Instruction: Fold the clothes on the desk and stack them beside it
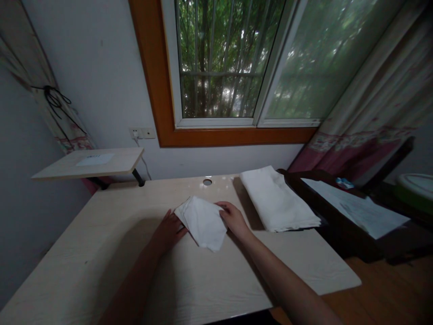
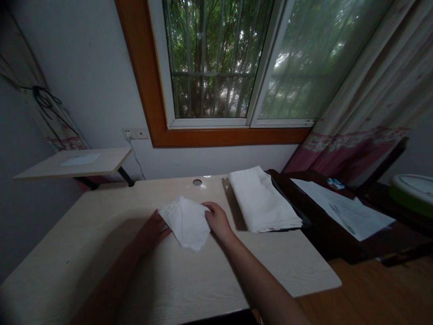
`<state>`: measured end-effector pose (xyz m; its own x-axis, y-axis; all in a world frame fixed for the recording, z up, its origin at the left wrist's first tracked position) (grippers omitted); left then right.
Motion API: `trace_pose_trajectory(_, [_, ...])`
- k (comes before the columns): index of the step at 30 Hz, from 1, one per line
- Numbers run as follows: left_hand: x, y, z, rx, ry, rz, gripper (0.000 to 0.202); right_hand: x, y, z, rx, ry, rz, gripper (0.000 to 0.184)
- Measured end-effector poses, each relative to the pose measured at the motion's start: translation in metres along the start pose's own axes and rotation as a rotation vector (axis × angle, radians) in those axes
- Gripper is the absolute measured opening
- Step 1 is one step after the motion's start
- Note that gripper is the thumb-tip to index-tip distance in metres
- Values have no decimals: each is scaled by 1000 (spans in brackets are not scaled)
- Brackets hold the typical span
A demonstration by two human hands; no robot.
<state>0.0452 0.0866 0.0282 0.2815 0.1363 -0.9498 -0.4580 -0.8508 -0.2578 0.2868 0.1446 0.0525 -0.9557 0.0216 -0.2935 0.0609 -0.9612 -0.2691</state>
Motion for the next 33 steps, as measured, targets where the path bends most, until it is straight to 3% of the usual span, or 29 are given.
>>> trace_pose_trajectory(3, [-9,-2,4,-49,67,-67,44,-2,13,38,-267,249,54,30])
trace_pose_trajectory(6, [-20,-2,9,-115,182,-137,43,23,42,68,-490,413,311,34])
trace_pose_trajectory(9, [-27,-3,11,-136,290,-164,42,53,73,76,-613,479,529,64])
trace_pose_trajectory(11, [-30,-3,13,-144,347,-179,40,67,83,72,-625,500,537,71])
trace_pose_trajectory(16, [-33,2,30,-256,439,-243,37,87,80,60,-516,427,379,48])
trace_pose_trajectory(22, [-30,13,56,-472,497,-299,35,103,63,65,-324,85,329,20])
trace_pose_trajectory(24, [-29,17,62,-526,555,-314,36,109,57,63,-210,-52,345,21])
trace_pose_trajectory(27, [-32,23,74,-591,640,-391,37,111,47,52,91,-381,345,39])
trace_pose_trajectory(30, [-33,32,92,-675,712,-482,38,91,28,43,321,-748,229,48])
trace_pose_trajectory(33, [-33,40,107,-727,840,-591,42,41,1,28,325,-838,-30,46])
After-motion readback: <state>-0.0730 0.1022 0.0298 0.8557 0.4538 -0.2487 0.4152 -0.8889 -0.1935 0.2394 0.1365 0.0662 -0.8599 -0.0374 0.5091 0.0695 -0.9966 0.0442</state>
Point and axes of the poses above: each hand's wrist, its own y-axis away from the middle knuckle, its own x-axis out of the palm, z = x × y, the point moved 10 cm from there along -y, towards the middle knuckle, and after that the axes turned 3 degrees about -z, right-handed, at the moved point
